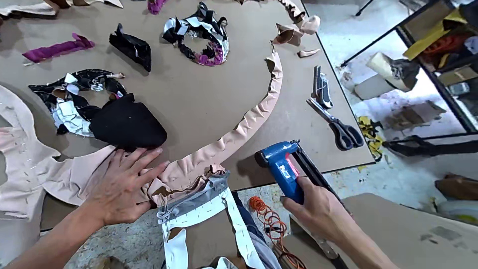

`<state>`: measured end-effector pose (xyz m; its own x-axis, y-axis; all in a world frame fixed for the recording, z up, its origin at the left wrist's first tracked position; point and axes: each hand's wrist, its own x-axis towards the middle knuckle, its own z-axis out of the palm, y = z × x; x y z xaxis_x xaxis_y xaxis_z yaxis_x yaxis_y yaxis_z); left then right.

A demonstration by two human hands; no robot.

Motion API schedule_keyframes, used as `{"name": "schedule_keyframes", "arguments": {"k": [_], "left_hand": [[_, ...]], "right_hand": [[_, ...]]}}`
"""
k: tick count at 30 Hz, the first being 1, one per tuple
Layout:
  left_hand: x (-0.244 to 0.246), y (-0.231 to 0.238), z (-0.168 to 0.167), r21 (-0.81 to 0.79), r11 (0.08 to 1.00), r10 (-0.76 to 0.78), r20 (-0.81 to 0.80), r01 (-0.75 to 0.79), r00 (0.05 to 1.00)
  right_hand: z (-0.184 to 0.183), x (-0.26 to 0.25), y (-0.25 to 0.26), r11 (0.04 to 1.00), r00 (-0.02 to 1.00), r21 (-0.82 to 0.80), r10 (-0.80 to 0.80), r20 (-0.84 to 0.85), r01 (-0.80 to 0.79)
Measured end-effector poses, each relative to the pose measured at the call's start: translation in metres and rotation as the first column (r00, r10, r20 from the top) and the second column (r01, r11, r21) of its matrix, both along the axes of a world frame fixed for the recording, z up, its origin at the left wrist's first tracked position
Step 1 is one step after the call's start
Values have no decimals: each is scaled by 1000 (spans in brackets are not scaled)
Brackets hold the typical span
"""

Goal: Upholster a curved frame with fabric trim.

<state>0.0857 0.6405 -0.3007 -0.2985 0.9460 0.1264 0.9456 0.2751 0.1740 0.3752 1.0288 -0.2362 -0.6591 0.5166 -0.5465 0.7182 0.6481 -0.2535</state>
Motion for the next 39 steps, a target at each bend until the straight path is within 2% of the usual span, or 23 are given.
{"name": "schedule_keyframes", "arguments": {"k": [2,4,6,7,9,10,11,13,15,17,18,19,21,23,25,27,29,30,31,33,34,36,39], "left_hand": [[-2,2,-2,8,1000,5,32,-5,999],[-3,3,-6,26,999,19,41,-20,999],[-2,2,-7,39,998,37,51,-39,998],[-1,2,-7,42,998,38,62,-40,997],[-4,4,-7,63,997,29,78,-33,997],[-2,3,-6,65,997,22,96,-28,995],[-2,2,-6,69,997,19,106,-26,994],[-3,3,-6,73,997,30,101,-38,994],[-2,3,-6,69,997,32,110,-40,993],[-2,5,-6,69,997,28,118,-37,993],[-2,5,-7,69,997,29,115,-37,993],[-1,4,-7,68,997,31,110,-38,993],[-3,2,-5,67,997,35,109,-43,993],[-1,1,-5,69,997,32,123,-41,992],[-1,-1,-3,64,996,52,101,-59,994],[0,1,-2,66,997,43,107,-50,993],[0,3,-4,79,996,39,109,-48,993],[-1,2,-4,79,996,42,103,-50,994],[-2,1,-5,78,996,44,97,-51,994],[-2,-2,-4,68,996,48,94,-54,994],[-1,-3,-4,66,997,42,101,-49,994],[-2,-3,-5,72,995,56,97,-63,994],[0,-3,-5,39,998,55,70,-58,996]], "right_hand": [[-7,8,-15,982,993,181,-37,-113,57],[-7,4,-17,926,970,325,-127,-206,190],[-4,-9,-28,882,964,403,-175,-203,245],[-5,-14,-43,905,976,381,-131,-173,189],[-12,-19,-78,962,991,269,68,-116,-34],[-14,-16,-83,975,989,202,111,-99,-89],[-15,-13,-75,973,984,204,131,-118,-105],[-5,-11,-40,949,983,312,94,-158,-41],[14,-7,-6,903,983,415,-37,-179,110],[22,-11,3,837,968,492,-166,-189,240],[19,-15,-8,836,966,489,-180,-187,250],[12,-18,-32,865,975,459,-132,-179,201],[-7,-15,-85,941,986,339,61,-155,-5],[-9,-3,-87,974,986,215,100,-133,-70],[-1,-1,-51,950,983,314,57,-174,0],[14,0,-20,891,979,419,-106,-177,172],[17,-4,-17,831,956,477,-210,-207,286],[13,-7,-31,843,954,457,-204,-217,284],[6,-11,-55,881,967,417,-148,-208,224],[-11,-11,-104,953,985,303,46,-169,8],[-14,-5,-112,972,986,228,83,-148,-47],[-12,0,-84,966,979,253,109,-173,-63],[17,-6,-11,929,994,366,-27,-103,64]]}}
